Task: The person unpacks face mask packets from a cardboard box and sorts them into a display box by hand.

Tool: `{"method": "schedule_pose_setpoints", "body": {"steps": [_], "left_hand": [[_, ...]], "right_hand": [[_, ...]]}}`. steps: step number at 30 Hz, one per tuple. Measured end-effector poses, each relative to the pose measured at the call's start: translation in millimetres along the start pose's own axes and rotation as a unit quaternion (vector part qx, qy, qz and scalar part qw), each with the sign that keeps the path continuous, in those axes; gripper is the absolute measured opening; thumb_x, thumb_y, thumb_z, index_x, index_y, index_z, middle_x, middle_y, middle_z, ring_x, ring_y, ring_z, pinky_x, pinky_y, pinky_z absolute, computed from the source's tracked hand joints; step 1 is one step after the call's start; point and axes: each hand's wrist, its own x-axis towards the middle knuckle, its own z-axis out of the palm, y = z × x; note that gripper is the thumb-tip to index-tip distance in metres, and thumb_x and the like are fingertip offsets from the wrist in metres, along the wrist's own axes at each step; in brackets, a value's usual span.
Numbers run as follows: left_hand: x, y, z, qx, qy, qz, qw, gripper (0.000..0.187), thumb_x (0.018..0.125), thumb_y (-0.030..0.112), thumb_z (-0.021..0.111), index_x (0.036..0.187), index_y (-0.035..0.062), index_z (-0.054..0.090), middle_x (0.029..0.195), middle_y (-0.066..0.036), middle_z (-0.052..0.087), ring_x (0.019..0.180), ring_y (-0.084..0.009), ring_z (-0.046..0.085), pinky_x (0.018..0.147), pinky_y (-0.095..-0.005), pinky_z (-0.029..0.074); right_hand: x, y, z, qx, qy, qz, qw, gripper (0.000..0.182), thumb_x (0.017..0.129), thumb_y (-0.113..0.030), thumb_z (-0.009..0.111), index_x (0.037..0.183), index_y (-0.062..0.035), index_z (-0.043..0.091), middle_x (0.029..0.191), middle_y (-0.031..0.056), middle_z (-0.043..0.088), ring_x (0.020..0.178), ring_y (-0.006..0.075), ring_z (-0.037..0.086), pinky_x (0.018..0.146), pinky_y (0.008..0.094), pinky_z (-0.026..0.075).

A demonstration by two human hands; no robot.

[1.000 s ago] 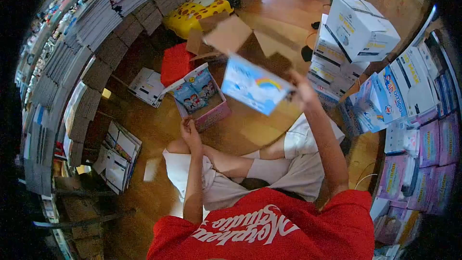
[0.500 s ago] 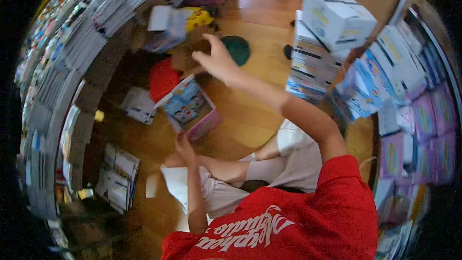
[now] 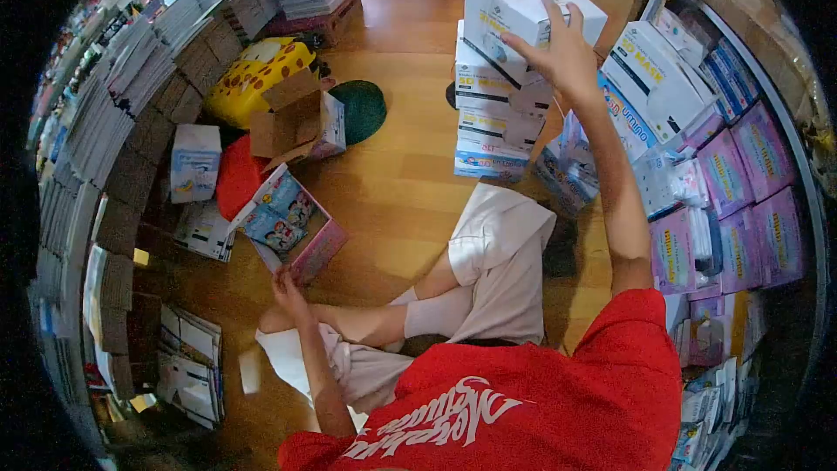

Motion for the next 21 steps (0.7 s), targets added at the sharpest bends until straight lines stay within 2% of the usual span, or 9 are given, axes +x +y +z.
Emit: {"method": "schedule_pose_setpoints", "body": {"steps": [1, 4, 6, 10, 13, 16, 18, 20, 21], "left_hand": [[-1.5, 1.7, -0.9, 0.01, 0.005, 0.007, 1.0, 0.028, 0.094, 0.008, 0.047, 0.12, -0.0038, 0.047, 0.118, -0.014, 0.055, 0.106, -0.0219, 0.055, 0.091, -0.0315, 0.046], [-4.6, 3.6, -1.2, 0.02, 0.008, 0.02, 1.0, 0.028, 0.094, 0.007, 0.047, 0.12, -0.0047, 0.047, 0.117, -0.015, 0.055, 0.106, -0.0217, 0.055, 0.092, -0.0315, 0.045], [-2.7, 3.3, -2.5, 0.003, -0.01, 0.016, 1.0, 0.028, 0.094, 0.006, 0.048, 0.119, -0.0046, 0.047, 0.116, -0.015, 0.055, 0.106, -0.0214, 0.054, 0.092, -0.0313, 0.045], [-10.5, 22.3, 7.2, 0.066, -0.018, 0.046, 0.997, 0.028, 0.094, 0.008, 0.05, 0.12, -0.0028, 0.047, 0.113, -0.013, 0.056, 0.105, -0.0204, 0.054, 0.092, -0.0311, 0.044], [-13.7, 28.0, 13.0, 0.07, -0.039, 0.047, 0.996, 0.028, 0.094, 0.01, 0.051, 0.12, -0.0015, 0.048, 0.112, -0.012, 0.057, 0.104, -0.0195, 0.054, 0.092, -0.0308, 0.044], [-17.8, 37.9, 25.4, 0.041, -0.096, 0.052, 0.993, 0.028, 0.095, 0.01, 0.051, 0.12, -0.0008, 0.048, 0.111, -0.011, 0.057, 0.104, -0.0186, 0.055, 0.093, -0.0305, 0.043], [-27.1, 54.1, 33.9, 0.053, -0.153, 0.066, 0.985, 0.028, 0.095, 0.01, 0.05, 0.121, -0.0003, 0.048, 0.111, -0.01, 0.057, 0.105, -0.0182, 0.054, 0.094, -0.0304, 0.042], [-35.1, 62.0, 39.3, 0.045, -0.21, 0.063, 0.975, 0.029, 0.095, 0.01, 0.05, 0.122, -0.0006, 0.048, 0.112, -0.01, 0.057, 0.107, -0.0182, 0.054, 0.095, -0.031, 0.041], [-36.9, 58.7, 41.9, 0.064, -0.233, 0.069, 0.968, 0.033, 0.095, 0.01, 0.051, 0.125, -0.0006, 0.046, 0.115, -0.011, 0.056, 0.109, -0.0191, 0.053, 0.096, -0.0321, 0.041]], "right_hand": [[-1.6, 0.7, 5.8, 0.017, -0.016, 0.023, 0.999, 0.084, 0.07, -0.058, 0.068, 0.133, -0.0085, 0.043, 0.137, 0.0203, 0.036, 0.109, 0.0406, 0.055, 0.086, 0.0468, 0.048], [-0.8, 3.8, 16.7, 0.087, 0.03, 0.022, 0.996, 0.083, 0.066, -0.056, 0.072, 0.128, -0.0085, 0.047, 0.135, 0.0177, 0.039, 0.105, 0.0379, 0.057, 0.083, 0.0454, 0.05], [-2.8, 0.6, 16.0, 0.09, 0.086, -0.025, 0.992, 0.077, 0.065, -0.048, 0.076, 0.126, -0.0084, 0.049, 0.131, 0.0163, 0.043, 0.104, 0.0356, 0.058, 0.083, 0.0442, 0.05], [-18.5, -28.0, -11.2, 0.128, 0.178, -0.156, 0.963, 0.072, 0.064, -0.03, 0.082, 0.125, -0.0094, 0.05, 0.127, 0.0149, 0.049, 0.106, 0.0324, 0.057, 0.086, 0.0417, 0.049], [-50.2, -69.5, -45.6, 0.224, 0.136, -0.141, 0.955, 0.071, 0.063, -0.022, 0.083, 0.125, -0.0107, 0.05, 0.126, 0.0152, 0.051, 0.112, 0.0318, 0.054, 0.091, 0.04, 0.047], [-88.7, -84.7, -51.2, 0.22, 0.075, -0.245, 0.941, 0.075, 0.061, -0.024, 0.083, 0.127, -0.0121, 0.049, 0.129, 0.0146, 0.049, 0.113, 0.0318, 0.054, 0.092, 0.0395, 0.047], [-121.5, -91.8, -42.9, 0.25, -0.038, -0.3, 0.92, 0.077, 0.061, -0.023, 0.083, 0.129, -0.0125, 0.048, 0.131, 0.0142, 0.048, 0.116, 0.0312, 0.053, 0.094, 0.0394, 0.046], [-166.6, -107.1, -13.5, 0.357, -0.129, -0.269, 0.885, 0.079, 0.061, -0.023, 0.082, 0.131, -0.0127, 0.046, 0.133, 0.0142, 0.046, 0.119, 0.0316, 0.05, 0.096, 0.0391, 0.045], [-193.4, -111.5, 1.4, 0.384, -0.221, -0.214, 0.871, 0.08, 0.062, -0.023, 0.082, 0.133, -0.0121, 0.045, 0.134, 0.0141, 0.044, 0.121, 0.0325, 0.048, 0.096, 0.0389, 0.045]]}}
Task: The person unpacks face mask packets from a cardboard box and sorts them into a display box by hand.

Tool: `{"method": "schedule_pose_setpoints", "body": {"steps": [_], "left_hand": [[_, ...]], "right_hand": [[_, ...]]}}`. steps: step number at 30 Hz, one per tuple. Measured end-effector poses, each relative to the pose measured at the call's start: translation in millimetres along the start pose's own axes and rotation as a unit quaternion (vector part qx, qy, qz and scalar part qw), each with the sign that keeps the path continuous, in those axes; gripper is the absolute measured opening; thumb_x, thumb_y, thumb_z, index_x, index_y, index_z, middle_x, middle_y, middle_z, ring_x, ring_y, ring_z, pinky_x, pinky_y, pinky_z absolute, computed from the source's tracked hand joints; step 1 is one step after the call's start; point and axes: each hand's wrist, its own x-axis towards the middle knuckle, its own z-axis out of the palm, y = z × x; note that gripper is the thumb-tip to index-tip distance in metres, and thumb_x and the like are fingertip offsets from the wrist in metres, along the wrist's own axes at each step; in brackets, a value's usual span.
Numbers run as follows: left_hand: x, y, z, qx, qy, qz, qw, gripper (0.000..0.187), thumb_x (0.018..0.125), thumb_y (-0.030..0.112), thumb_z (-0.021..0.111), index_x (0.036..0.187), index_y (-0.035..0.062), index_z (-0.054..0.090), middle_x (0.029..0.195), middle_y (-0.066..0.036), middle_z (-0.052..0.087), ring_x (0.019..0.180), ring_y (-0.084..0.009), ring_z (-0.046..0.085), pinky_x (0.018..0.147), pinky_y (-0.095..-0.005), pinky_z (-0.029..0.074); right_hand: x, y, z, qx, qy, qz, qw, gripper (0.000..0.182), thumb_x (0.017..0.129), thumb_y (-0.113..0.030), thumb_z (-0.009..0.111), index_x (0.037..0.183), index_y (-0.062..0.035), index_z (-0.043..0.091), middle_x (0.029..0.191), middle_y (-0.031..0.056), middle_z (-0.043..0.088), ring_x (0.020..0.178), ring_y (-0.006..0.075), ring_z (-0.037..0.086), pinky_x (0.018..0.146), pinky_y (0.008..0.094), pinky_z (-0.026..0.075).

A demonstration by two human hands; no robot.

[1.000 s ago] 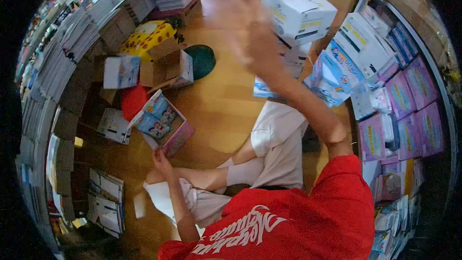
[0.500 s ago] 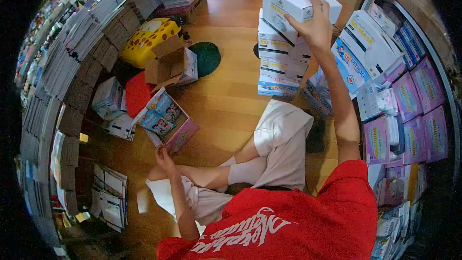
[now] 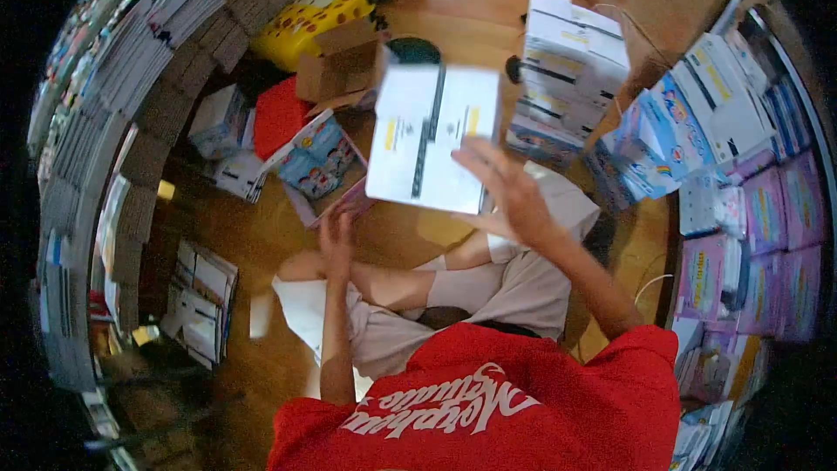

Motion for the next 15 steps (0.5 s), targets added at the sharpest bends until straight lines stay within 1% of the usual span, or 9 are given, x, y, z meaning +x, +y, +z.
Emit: {"method": "schedule_pose_setpoints", "body": {"steps": [1, 2, 3, 4, 5, 8, 9, 12, 15], "left_hand": [[-1.4, -2.4, 4.6, 0.02, -0.025, 0.002, 0.999, 0.036, 0.094, 0.011, 0.051, 0.128, -0.0007, 0.044, 0.119, -0.013, 0.056, 0.111, -0.02, 0.053, 0.097, -0.0332, 0.04], [-5.9, 9.5, 14.3, 0.034, -0.033, 0.008, 0.999, 0.04, 0.094, 0.01, 0.052, 0.13, -0.0005, 0.042, 0.123, -0.014, 0.053, 0.114, -0.0219, 0.051, 0.098, -0.0344, 0.04], [-10.9, 21.2, 27.6, 0.048, -0.041, 0.013, 0.998, 0.043, 0.093, 0.01, 0.052, 0.133, -0.0003, 0.039, 0.128, -0.016, 0.051, 0.116, -0.0237, 0.05, 0.099, -0.0355, 0.039], [-13.7, 12.2, 39.6, 0.022, -0.056, 0.001, 0.998, 0.054, 0.09, 0.013, 0.058, 0.137, -0.0003, 0.035, 0.134, -0.018, 0.046, 0.121, -0.0282, 0.047, 0.101, -0.0382, 0.037], [-17.3, 0.9, 42.5, 0.124, -0.087, -0.002, 0.989, 0.065, 0.087, 0.027, 0.063, 0.137, -0.0017, 0.033, 0.136, -0.023, 0.041, 0.123, -0.0342, 0.044, 0.103, -0.0419, 0.034], [-17.4, 2.8, 62.5, 0.341, -0.09, 0.043, 0.935, 0.077, 0.083, 0.042, 0.064, 0.136, -0.005, 0.033, 0.136, -0.026, 0.039, 0.124, -0.0394, 0.04, 0.104, -0.0457, 0.032], [-15.4, 0.5, 67.9, 0.378, -0.088, 0.009, 0.922, 0.082, 0.084, 0.051, 0.058, 0.134, -0.0091, 0.032, 0.135, -0.03, 0.037, 0.125, -0.0442, 0.036, 0.104, -0.0474, 0.03], [-9.4, -11.6, 79.4, 0.405, -0.059, -0.075, 0.909, 0.079, 0.086, 0.048, 0.056, 0.133, -0.0106, 0.032, 0.132, -0.033, 0.038, 0.119, -0.0451, 0.042, 0.1, -0.0466, 0.036], [3.9, -0.7, 72.1, 0.398, -0.141, -0.146, 0.895, 0.078, 0.089, 0.05, 0.049, 0.133, -0.0127, 0.03, 0.129, -0.037, 0.039, 0.109, -0.0498, 0.05, 0.091, -0.0487, 0.043]], "right_hand": [[-14.2, 8.4, 29.5, -0.001, -0.021, 0.003, 1.0, 0.084, 0.062, -0.025, 0.082, 0.135, -0.0123, 0.042, 0.135, 0.0133, 0.043, 0.12, 0.0328, 0.049, 0.096, 0.0398, 0.045], [-29.6, 14.0, 58.6, 0.01, -0.04, 0.017, 0.999, 0.085, 0.062, -0.025, 0.081, 0.136, -0.0132, 0.04, 0.136, 0.0131, 0.042, 0.117, 0.0334, 0.05, 0.095, 0.0412, 0.045], [-46.0, 18.4, 83.4, 0.025, -0.076, 0.036, 0.996, 0.086, 0.062, -0.023, 0.082, 0.136, -0.0125, 0.04, 0.137, 0.0129, 0.041, 0.12, 0.0336, 0.047, 0.098, 0.0418, 0.043], [-58.9, 21.5, 102.4, 0.038, -0.113, 0.056, 0.991, 0.088, 0.061, -0.022, 0.082, 0.136, -0.0119, 0.039, 0.139, 0.0128, 0.04, 0.123, 0.0338, 0.045, 0.1, 0.0423, 0.041], [-67.1, 23.3, 117.1, 0.045, -0.12, 0.062, 0.99, 0.087, 0.061, -0.023, 0.082, 0.137, -0.0119, 0.039, 0.139, 0.0128, 0.04, 0.123, 0.0339, 0.045, 0.1, 0.0422, 0.041], [-75.1, 24.8, 136.4, 0.056, -0.131, 0.087, 0.986, 0.087, 0.062, -0.024, 0.081, 0.137, -0.0116, 0.038, 0.139, 0.013, 0.039, 0.123, 0.034, 0.044, 0.1, 0.042, 0.04], [-70.3, 24.7, 137.3, 0.057, -0.127, 0.097, 0.985, 0.088, 0.061, -0.023, 0.081, 0.137, -0.0114, 0.038, 0.14, 0.0131, 0.039, 0.123, 0.0339, 0.044, 0.1, 0.0421, 0.04], [-70.5, 34.0, 137.9, 0.074, -0.12, 0.109, 0.984, 0.089, 0.062, -0.023, 0.081, 0.138, -0.0102, 0.036, 0.142, 0.0134, 0.037, 0.125, 0.0339, 0.043, 0.101, 0.0421, 0.039], [-76.3, 43.0, 141.7, 0.097, -0.106, 0.109, 0.984, 0.093, 0.061, -0.024, 0.082, 0.139, -0.0088, 0.033, 0.143, 0.0141, 0.036, 0.127, 0.0339, 0.041, 0.103, 0.0419, 0.037]]}}
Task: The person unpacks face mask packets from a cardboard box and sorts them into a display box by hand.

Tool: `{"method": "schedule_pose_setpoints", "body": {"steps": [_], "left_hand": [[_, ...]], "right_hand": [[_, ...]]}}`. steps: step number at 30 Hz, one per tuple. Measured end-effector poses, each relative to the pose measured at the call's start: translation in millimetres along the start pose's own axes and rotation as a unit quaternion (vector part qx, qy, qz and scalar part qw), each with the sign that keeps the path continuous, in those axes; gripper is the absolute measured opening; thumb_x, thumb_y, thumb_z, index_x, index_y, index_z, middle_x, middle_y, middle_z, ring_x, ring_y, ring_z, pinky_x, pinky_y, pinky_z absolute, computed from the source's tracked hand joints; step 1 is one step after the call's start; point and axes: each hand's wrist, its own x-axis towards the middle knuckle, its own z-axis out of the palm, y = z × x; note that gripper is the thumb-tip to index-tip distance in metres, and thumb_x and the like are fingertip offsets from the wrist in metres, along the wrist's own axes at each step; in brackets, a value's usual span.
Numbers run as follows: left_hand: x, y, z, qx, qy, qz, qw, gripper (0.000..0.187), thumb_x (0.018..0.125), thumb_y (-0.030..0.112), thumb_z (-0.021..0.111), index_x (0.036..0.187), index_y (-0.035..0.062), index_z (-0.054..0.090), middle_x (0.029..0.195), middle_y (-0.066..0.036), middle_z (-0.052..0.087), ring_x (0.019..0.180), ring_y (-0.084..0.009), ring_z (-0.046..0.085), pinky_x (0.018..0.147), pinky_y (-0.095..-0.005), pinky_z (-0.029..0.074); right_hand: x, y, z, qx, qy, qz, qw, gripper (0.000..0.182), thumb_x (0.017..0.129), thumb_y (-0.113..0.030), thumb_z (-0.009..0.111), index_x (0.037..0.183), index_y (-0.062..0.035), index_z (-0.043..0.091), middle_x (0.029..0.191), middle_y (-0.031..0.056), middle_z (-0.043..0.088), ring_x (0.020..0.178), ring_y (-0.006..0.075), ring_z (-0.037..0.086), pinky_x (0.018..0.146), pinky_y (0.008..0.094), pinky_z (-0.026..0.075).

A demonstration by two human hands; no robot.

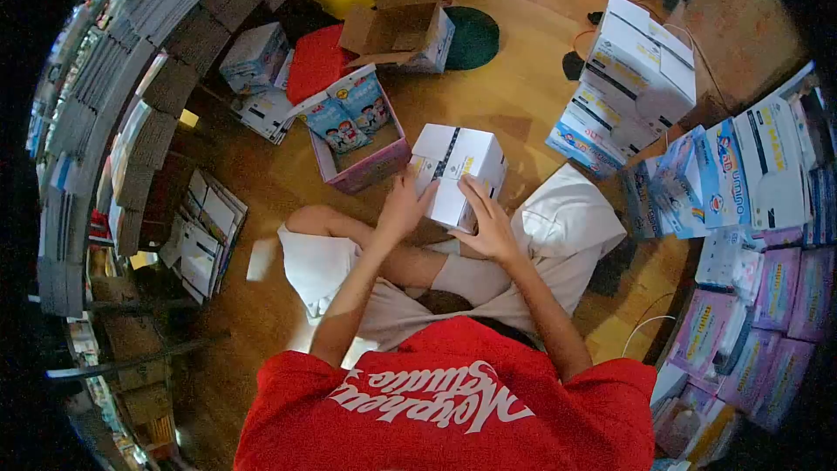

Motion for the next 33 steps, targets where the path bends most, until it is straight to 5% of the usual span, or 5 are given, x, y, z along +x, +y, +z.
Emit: {"method": "schedule_pose_setpoints", "body": {"steps": [9, 25, 28, 30, 33], "left_hand": [[21.3, 4.7, -30.0, 0.083, -0.143, 0.071, 0.984, 0.076, 0.09, 0.043, 0.045, 0.136, -0.0123, 0.021, 0.094, -0.034, 0.06, 0.085, -0.0477, 0.061, 0.079, -0.0529, 0.048], [-10.3, 35.3, -48.2, 0.119, -0.235, 0.063, 0.963, 0.075, 0.088, 0.036, 0.049, 0.14, -0.0081, 0.018, 0.099, -0.035, 0.057, 0.089, -0.0453, 0.059, 0.082, -0.0466, 0.046], [-10.5, 22.4, -14.8, 0.014, -0.054, 0.315, 0.947, 0.07, 0.087, 0.028, 0.05, 0.138, -0.0079, 0.021, 0.1, -0.038, 0.053, 0.088, -0.0488, 0.058, 0.08, -0.0468, 0.049], [-17.1, 37.9, 1.5, 0.067, -0.029, 0.356, 0.932, 0.07, 0.085, 0.028, 0.052, 0.138, -0.0077, 0.023, 0.103, -0.038, 0.051, 0.087, -0.049, 0.057, 0.079, -0.0471, 0.05], [-28.9, 58.1, 4.8, 0.145, -0.017, 0.323, 0.935, 0.069, 0.083, 0.026, 0.055, 0.137, -0.0072, 0.029, 0.101, -0.036, 0.052, 0.084, -0.0447, 0.06, 0.075, -0.0463, 0.052]], "right_hand": [[-2.3, -8.1, -9.1, -0.008, -0.017, 0.005, 1.0, 0.099, 0.06, -0.023, 0.08, 0.143, -0.0081, 0.027, 0.142, 0.0142, 0.037, 0.122, 0.0355, 0.045, 0.099, 0.0413, 0.039], [4.4, -58.5, -113.3, 0.101, -0.116, 0.044, 0.987, 0.088, 0.065, -0.032, 0.08, 0.137, -0.0037, 0.038, 0.127, 0.0139, 0.054, 0.109, 0.033, 0.052, 0.096, 0.0405, 0.039], [28.9, -56.8, -114.8, -0.082, -0.018, -0.114, 0.99, 0.031, 0.077, -0.026, 0.069, 0.097, -0.0028, 0.064, 0.099, 0.0093, 0.063, 0.096, 0.0262, 0.054, 0.093, 0.0388, 0.037], [46.5, -67.0, -106.4, -0.17, 0.04, -0.201, 0.964, 0.017, 0.081, -0.019, 0.061, 0.075, -0.0029, 0.065, 0.084, 0.0067, 0.061, 0.09, 0.0225, 0.054, 0.087, 0.0387, 0.038], [38.5, -52.5, -96.5, -0.259, 0.03, -0.157, 0.952, 0.019, 0.081, -0.018, 0.062, 0.076, -0.0005, 0.064, 0.08, 0.0075, 0.059, 0.088, 0.024, 0.053, 0.086, 0.039, 0.039]]}}
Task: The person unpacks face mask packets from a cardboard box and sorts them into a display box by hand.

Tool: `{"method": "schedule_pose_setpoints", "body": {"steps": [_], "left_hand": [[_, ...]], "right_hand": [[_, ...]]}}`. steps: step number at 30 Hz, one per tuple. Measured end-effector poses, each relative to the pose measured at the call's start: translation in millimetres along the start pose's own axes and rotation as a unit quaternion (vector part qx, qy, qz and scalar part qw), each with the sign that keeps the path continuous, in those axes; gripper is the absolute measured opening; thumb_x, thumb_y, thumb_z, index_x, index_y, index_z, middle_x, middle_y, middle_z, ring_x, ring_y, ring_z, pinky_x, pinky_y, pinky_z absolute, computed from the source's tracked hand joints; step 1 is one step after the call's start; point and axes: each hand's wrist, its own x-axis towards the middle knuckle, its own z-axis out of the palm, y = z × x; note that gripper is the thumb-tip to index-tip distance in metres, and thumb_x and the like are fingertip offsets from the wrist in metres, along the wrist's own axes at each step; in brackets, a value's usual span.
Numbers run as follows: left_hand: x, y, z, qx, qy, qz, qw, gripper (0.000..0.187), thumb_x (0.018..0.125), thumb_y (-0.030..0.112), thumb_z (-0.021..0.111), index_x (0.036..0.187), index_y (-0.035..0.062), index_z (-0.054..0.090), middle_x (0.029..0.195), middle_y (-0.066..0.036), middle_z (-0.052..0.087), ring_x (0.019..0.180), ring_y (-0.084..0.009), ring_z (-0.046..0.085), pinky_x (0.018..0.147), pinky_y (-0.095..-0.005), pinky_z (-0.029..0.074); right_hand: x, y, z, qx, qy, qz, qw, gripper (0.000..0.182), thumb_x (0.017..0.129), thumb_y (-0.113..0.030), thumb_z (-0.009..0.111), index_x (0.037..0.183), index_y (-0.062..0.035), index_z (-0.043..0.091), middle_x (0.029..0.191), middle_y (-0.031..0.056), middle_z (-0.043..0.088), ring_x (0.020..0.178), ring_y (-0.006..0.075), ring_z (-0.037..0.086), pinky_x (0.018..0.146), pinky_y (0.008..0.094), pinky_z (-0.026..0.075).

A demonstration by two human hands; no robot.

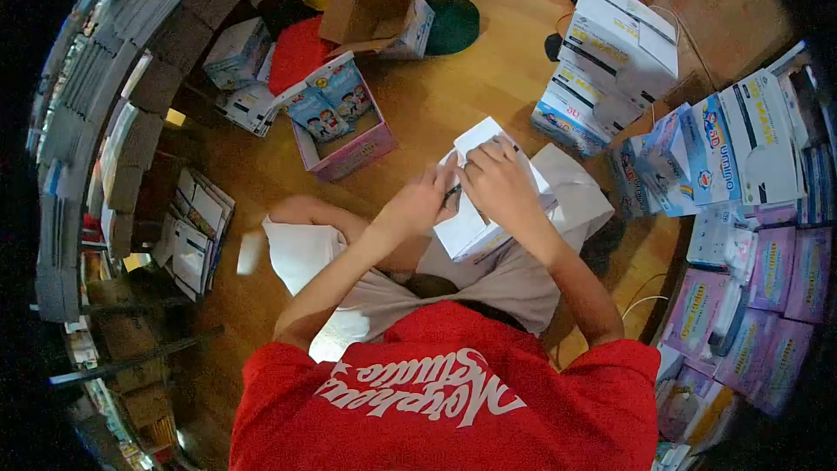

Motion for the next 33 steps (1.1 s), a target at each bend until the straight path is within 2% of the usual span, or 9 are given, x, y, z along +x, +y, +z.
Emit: {"method": "schedule_pose_setpoints", "body": {"steps": [8, 15, 18, 20, 25, 28, 29, 32, 33], "left_hand": [[-4.2, -2.0, -1.1, -0.033, 0.031, 0.012, 0.999, 0.063, 0.088, 0.027, 0.05, 0.137, -0.0066, 0.029, 0.096, -0.033, 0.055, 0.072, -0.0429, 0.062, 0.065, -0.0442, 0.055], [4.4, -41.7, -55.9, -0.292, -0.03, -0.116, 0.949, 0.033, 0.089, 0.023, 0.052, 0.074, -0.0065, 0.053, 0.067, -0.023, 0.053, 0.056, -0.0263, 0.053, 0.055, -0.041, 0.042], [-4.9, -62.7, -57.9, -0.247, 0.032, -0.143, 0.958, 0.033, 0.091, 0.024, 0.046, 0.08, -0.0054, 0.057, 0.067, -0.022, 0.056, 0.061, -0.0287, 0.057, 0.059, -0.0398, 0.044], [-15.0, -71.4, -53.9, -0.325, 0.045, -0.176, 0.928, 0.034, 0.093, 0.024, 0.044, 0.085, -0.006, 0.057, 0.071, -0.012, 0.059, 0.068, -0.0162, 0.055, 0.061, -0.0351, 0.043], [-18.8, -56.1, -42.2, -0.455, 0.226, -0.194, 0.839, 0.035, 0.097, 0.023, 0.04, 0.099, -0.0065, 0.059, 0.085, -0.002, 0.061, 0.075, -0.0102, 0.053, 0.067, -0.0286, 0.044], [-13.5, -62.3, -34.8, -0.539, 0.24, -0.224, 0.776, 0.035, 0.098, 0.023, 0.04, 0.102, -0.0045, 0.061, 0.091, -0.004, 0.062, 0.08, -0.0088, 0.054, 0.072, -0.0261, 0.045], [-11.5, -64.8, -33.0, -0.537, 0.24, -0.226, 0.777, 0.033, 0.098, 0.022, 0.042, 0.104, -0.0042, 0.06, 0.092, -0.005, 0.063, 0.083, -0.009, 0.055, 0.072, -0.0258, 0.045], [-10.2, -77.3, -16.3, -0.515, 0.234, -0.235, 0.791, 0.029, 0.097, 0.02, 0.046, 0.113, -0.0026, 0.056, 0.098, -0.007, 0.063, 0.09, -0.0101, 0.057, 0.076, -0.0247, 0.046], [-9.5, -87.5, 1.6, -0.497, 0.227, -0.239, 0.803, 0.029, 0.097, 0.019, 0.048, 0.116, -0.0016, 0.054, 0.102, -0.007, 0.063, 0.091, -0.0108, 0.058, 0.077, -0.0243, 0.045]], "right_hand": [[-13.3, -13.0, -16.6, 0.047, 0.042, 0.046, 0.997, 0.022, 0.075, -0.021, 0.069, 0.074, -0.0024, 0.058, 0.083, 0.0111, 0.05, 0.085, 0.0294, 0.05, 0.083, 0.0402, 0.039], [-4.2, 6.5, -25.6, 0.034, 0.184, -0.058, 0.981, 0.029, 0.066, -0.022, 0.074, 0.067, -0.0065, 0.05, 0.083, 0.0101, 0.047, 0.083, 0.0305, 0.045, 0.081, 0.0448, 0.035], [5.1, 17.5, -28.1, 0.079, 0.172, 0.004, 0.982, 0.027, 0.065, -0.015, 0.073, 0.066, -0.0054, 0.048, 0.09, 0.013, 0.047, 0.087, 0.032, 0.045, 0.082, 0.0436, 0.034], [10.0, 20.4, -32.8, 0.106, 0.167, 0.087, 0.976, 0.025, 0.066, -0.011, 0.072, 0.066, -0.004, 0.047, 0.095, 0.0146, 0.048, 0.09, 0.0335, 0.046, 0.085, 0.0437, 0.034], [-4.2, 58.6, -37.5, 0.33, -0.01, 0.292, 0.897, 0.032, 0.079, -0.002, 0.057, 0.111, 0.0023, 0.058, 0.128, 0.0201, 0.049, 0.117, 0.0281, 0.048, 0.097, 0.032, 0.038], [-17.0, 107.4, -8.5, 0.411, 0.02, 0.362, 0.836, 0.037, 0.081, 0.002, 0.053, 0.117, 0.0024, 0.057, 0.129, 0.014, 0.052, 0.116, 0.0195, 0.049, 0.098, 0.028, 0.037], [-24.1, 132.0, 17.9, 0.582, 0.106, 0.442, 0.674, 0.039, 0.082, 0.003, 0.053, 0.121, 0.0019, 0.056, 0.128, 0.0086, 0.054, 0.117, 0.0165, 0.048, 0.099, 0.0274, 0.036], [-36.7, 140.0, 34.3, 0.558, 0.147, 0.366, 0.73, 0.039, 0.083, 0.0, 0.056, 0.122, 0.0012, 0.056, 0.129, 0.0084, 0.053, 0.114, 0.0178, 0.051, 0.099, 0.0292, 0.036], [-45.3, 143.3, 55.6, 0.624, 0.178, 0.382, 0.658, 0.039, 0.084, -0.001, 0.057, 0.123, 0.0008, 0.055, 0.128, 0.0085, 0.053, 0.113, 0.018, 0.051, 0.1, 0.0298, 0.037]]}}
